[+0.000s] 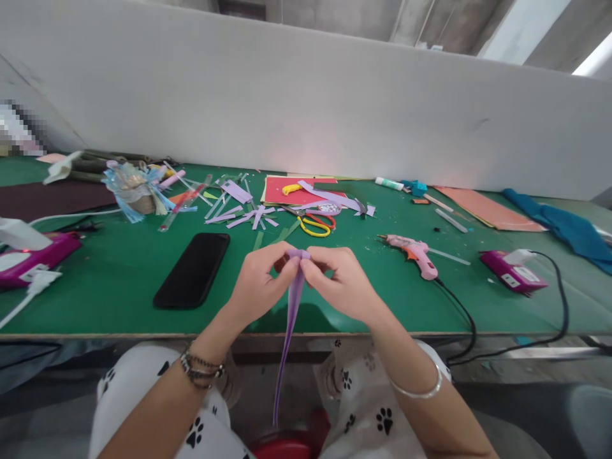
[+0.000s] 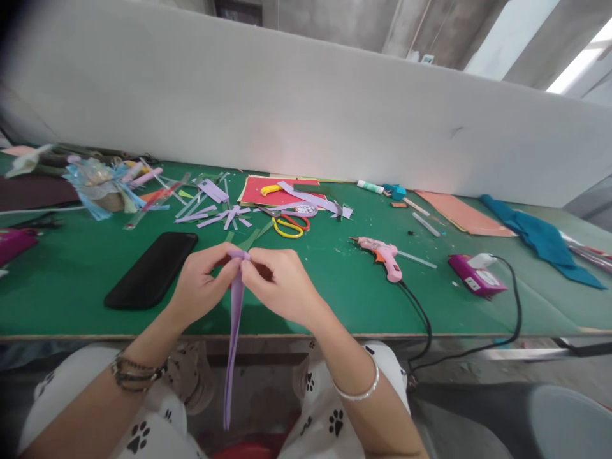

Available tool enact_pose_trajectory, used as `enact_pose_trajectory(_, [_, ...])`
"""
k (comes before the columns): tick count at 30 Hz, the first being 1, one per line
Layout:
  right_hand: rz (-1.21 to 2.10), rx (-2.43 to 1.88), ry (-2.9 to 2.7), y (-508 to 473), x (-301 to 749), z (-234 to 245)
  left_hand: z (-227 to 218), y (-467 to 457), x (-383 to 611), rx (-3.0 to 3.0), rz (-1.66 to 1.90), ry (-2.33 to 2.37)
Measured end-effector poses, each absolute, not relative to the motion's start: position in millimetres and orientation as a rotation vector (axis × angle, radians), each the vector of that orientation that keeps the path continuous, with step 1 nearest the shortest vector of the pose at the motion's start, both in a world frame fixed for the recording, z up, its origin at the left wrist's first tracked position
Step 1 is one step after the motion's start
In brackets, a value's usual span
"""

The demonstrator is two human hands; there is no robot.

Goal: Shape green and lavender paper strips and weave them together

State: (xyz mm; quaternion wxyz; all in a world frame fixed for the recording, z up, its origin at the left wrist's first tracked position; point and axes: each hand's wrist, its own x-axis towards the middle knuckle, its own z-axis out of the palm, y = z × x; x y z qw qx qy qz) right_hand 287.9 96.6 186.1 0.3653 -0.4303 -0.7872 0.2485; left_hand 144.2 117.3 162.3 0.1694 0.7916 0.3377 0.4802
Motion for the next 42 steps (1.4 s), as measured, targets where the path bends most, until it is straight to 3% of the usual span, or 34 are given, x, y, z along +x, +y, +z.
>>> enact_pose_trajectory(4, [0.737,-1.043,-2.091,96,288,187,164,117,144,2.263,1.423,0.941])
enact_pose_trajectory(14, [1.162,-0.965,-1.656,100,281,176,160,114,153,2.023,1.411,0.996])
enact_pose_trajectory(24, [1.15,-1.057,-1.541,100,269,170,160,113,152,1.842,1.522,1.154])
enact_pose_trajectory(31, [1.04,-1.027,-1.477,102,275,173,161,116,152,1.903,1.286,0.958])
enact_pose_trajectory(42, [1.036,-1.019,-1.605,102,272,164,155,116,155,2.026,1.512,1.093])
